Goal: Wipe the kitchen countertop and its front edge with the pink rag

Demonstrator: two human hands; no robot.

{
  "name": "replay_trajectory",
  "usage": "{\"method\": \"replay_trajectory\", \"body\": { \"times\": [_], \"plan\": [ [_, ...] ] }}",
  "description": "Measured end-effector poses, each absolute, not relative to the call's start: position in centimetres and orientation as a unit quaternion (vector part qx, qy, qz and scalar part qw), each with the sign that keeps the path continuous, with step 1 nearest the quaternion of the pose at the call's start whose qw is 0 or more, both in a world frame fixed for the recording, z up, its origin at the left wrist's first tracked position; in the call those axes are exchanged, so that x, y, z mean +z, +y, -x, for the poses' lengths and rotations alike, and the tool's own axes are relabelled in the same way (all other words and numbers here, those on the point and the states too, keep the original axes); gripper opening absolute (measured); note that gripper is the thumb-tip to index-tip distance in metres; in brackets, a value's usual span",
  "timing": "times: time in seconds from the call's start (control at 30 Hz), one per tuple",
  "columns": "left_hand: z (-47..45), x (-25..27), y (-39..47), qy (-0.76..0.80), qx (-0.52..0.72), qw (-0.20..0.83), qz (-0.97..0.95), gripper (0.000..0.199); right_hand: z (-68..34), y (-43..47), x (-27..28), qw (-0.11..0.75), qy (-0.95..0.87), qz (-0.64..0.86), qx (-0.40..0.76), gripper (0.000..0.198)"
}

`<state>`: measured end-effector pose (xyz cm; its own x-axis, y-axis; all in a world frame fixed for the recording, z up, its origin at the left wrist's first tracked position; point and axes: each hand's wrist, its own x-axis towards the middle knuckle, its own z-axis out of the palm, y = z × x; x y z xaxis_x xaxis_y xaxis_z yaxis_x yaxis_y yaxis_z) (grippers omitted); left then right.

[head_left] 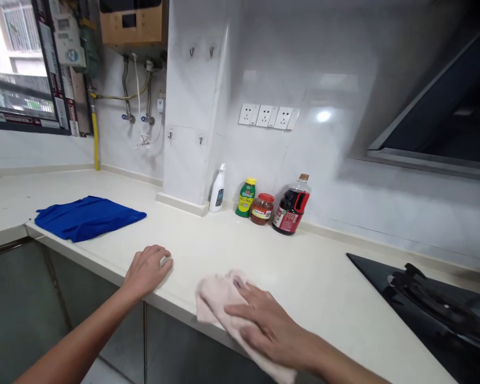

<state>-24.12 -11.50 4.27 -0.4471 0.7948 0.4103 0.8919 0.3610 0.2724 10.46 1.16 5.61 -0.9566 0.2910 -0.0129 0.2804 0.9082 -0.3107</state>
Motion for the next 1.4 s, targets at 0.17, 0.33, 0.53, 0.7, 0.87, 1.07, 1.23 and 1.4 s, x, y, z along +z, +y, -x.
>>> {"method": "replay_trajectory", "body": {
  "times": [0.17, 0.33, 0.53, 0.7, 0.87, 1.07, 1.23, 1.4],
  "plan": [
    [24.2, 4.2, -11.5, -0.818, -0.226, 0.105, 0.518, 0.039, -20.4, 5.2, 2.9, 0.07, -0.954, 0.262, 0.128, 0.058],
    [23.9, 4.5, -11.5, -0.816, -0.237, 0.114, 0.514, 0.039, -23.4, 15.0, 3.2, 0.069, -0.876, 0.475, 0.044, 0.062],
    [23.6, 4.5, -11.5, -0.812, -0.278, 0.13, 0.497, 0.036, -14.6, 18.5, 5.1, 0.017, -0.825, 0.565, -0.008, 0.058],
    [23.6, 4.1, -11.8, -0.803, -0.288, 0.138, 0.503, 0.035, -6.7, 9.7, 4.2, 0.038, -0.938, 0.342, 0.037, 0.054],
    [23.7, 3.9, -12.1, -0.79, -0.301, 0.108, 0.523, 0.028, -4.9, 6.6, 3.6, 0.055, -0.977, 0.167, 0.124, 0.054],
    [23.7, 3.1, -12.2, -0.742, -0.357, 0.163, 0.544, 0.027, 0.6, 17.9, 4.8, 0.043, -0.91, 0.41, 0.046, 0.057],
    [23.6, 2.6, -12.2, -0.713, -0.408, 0.218, 0.527, 0.028, 8.9, 22.3, 6.1, 0.029, -0.879, 0.476, 0.028, 0.061],
    [23.9, 2.3, -12.1, -0.712, -0.442, 0.217, 0.501, 0.028, 17.5, 18.6, 6.2, 0.028, -0.915, 0.401, 0.035, 0.06]
  ]
}}
